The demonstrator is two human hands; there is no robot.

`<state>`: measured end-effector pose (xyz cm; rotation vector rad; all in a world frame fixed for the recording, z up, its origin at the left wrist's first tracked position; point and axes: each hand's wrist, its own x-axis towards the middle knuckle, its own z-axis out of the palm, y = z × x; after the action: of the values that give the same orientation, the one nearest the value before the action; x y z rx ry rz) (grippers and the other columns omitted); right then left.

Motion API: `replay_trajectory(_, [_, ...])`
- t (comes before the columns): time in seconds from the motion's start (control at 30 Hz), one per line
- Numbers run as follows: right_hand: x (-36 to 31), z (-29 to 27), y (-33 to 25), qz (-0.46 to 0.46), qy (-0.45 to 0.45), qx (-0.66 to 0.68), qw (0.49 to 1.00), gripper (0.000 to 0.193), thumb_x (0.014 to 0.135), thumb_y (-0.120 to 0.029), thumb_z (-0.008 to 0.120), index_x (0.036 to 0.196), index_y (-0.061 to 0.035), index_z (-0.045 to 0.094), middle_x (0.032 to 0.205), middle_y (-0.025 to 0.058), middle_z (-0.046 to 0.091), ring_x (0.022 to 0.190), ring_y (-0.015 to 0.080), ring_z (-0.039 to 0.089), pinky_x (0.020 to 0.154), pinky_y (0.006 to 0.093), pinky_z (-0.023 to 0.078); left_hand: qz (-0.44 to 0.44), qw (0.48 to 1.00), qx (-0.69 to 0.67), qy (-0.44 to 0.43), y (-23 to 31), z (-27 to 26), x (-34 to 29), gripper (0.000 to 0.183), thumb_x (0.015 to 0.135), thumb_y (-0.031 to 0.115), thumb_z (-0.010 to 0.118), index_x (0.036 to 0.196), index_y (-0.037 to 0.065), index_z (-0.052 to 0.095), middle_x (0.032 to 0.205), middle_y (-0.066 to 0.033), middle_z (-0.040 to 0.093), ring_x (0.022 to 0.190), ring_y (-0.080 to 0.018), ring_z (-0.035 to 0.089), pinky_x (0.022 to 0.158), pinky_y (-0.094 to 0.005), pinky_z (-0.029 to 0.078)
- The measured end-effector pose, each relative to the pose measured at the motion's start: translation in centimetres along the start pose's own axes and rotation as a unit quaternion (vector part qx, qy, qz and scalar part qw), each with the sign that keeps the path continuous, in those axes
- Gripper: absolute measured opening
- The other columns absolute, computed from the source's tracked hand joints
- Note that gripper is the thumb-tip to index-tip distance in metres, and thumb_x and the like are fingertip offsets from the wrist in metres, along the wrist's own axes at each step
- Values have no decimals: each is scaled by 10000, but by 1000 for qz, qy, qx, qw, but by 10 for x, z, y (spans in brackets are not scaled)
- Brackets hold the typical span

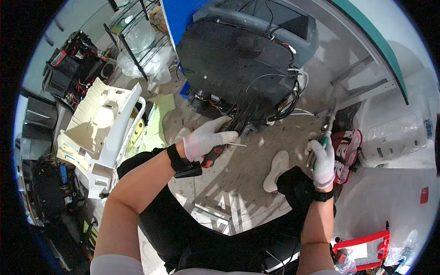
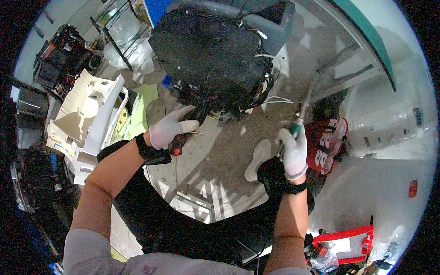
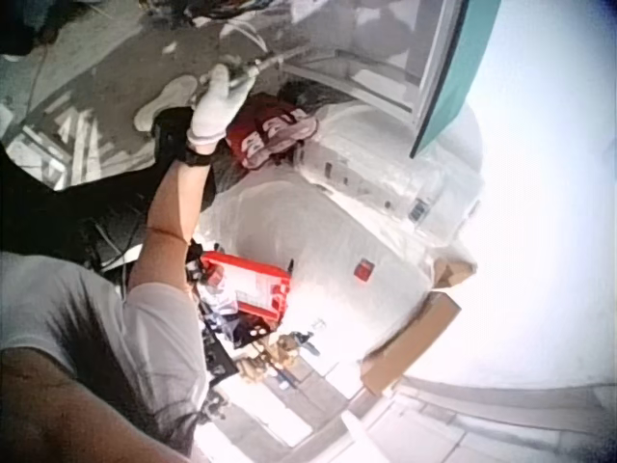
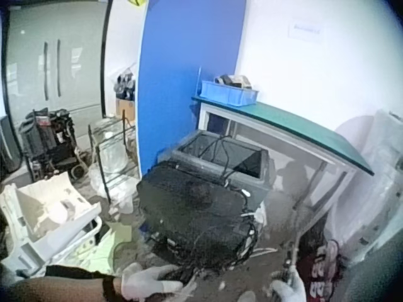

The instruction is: Disassembling an electronic device by removing a plastic cover and unplugging wire connectors.

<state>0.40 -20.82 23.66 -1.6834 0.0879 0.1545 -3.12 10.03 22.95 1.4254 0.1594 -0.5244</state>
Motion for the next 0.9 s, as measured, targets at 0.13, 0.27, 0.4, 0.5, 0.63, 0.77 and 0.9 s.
replay_trajectory(0.13, [-19, 22, -32, -200, 33, -283, 938, 568, 808, -33, 554, 1338, -3, 350, 1102, 157, 569, 922, 215, 586, 803, 273, 452, 4, 1000, 6, -25, -1, 0, 1, 657, 840, 256, 621, 1360, -9, 319, 888, -26, 543, 705, -79, 528, 551, -218, 434])
replay_trajectory(0.27, [-55, 24, -73, -268, 51, -438, 857, 594, 760, -7, 596, 1316, 6, 389, 1175, 209, 537, 1094, 297, 543, 913, 330, 421, 63, 997, 32, -19, -17, -11, 11, 659, 837, 259, 627, 1360, -4, 326, 882, -23, 562, 706, -79, 527, 569, -217, 433])
replay_trajectory(0.4, [-116, -22, -112, -180, 21, -555, 812, 627, 724, 57, 575, 1319, -1, 387, 1179, 217, 525, 1091, 330, 535, 921, 354, 420, 66, 997, -29, -41, 5, -8, 3, 561, 851, 224, 619, 1297, -34, 398, 786, -20, 569, 592, -57, 486, 494, -210, 390])
replay_trajectory(0.5, [-181, -70, -135, -5, 47, -578, 815, 637, 732, 35, 530, 1342, -40, 364, 1154, 214, 529, 1058, 346, 537, 893, 364, 431, 60, 997, -36, -33, 10, -4, 7, 545, 848, 209, 608, 1272, -66, 404, 845, -47, 603, 635, -65, 516, 533, -207, 421])
replay_trajectory(0.63, [-271, -119, -153, 183, 5, -702, 688, 583, 735, -28, 577, 1292, -30, 403, 1111, 199, 550, 993, 380, 549, 874, 410, 443, 103, 990, -97, -24, -1, -5, 16, 452, 849, 207, 573, 1200, -40, 434, 802, -96, 613, 476, -143, 527, 413, -237, 410])
replay_trajectory(0.77, [-360, -155, -145, 373, 16, -678, 633, 617, 739, -104, 586, 1317, -35, 382, 1164, 215, 537, 1077, 355, 530, 907, 383, 428, 113, 985, -107, -70, -6, -3, 17, 427, 865, 229, 556, 1187, -33, 459, 805, -82, 613, 478, -117, 511, 414, -226, 403])
replay_trajectory(0.9, [-430, -181, -105, 410, 53, -647, 640, 652, 744, -131, 576, 1340, -29, 331, 1233, 247, 488, 1122, 378, 492, 943, 401, 408, 126, 985, -91, -78, -1, -5, 20, 441, 884, 213, 534, 1257, -6, 448, 824, -105, 616, 494, -119, 533, 442, -233, 424])
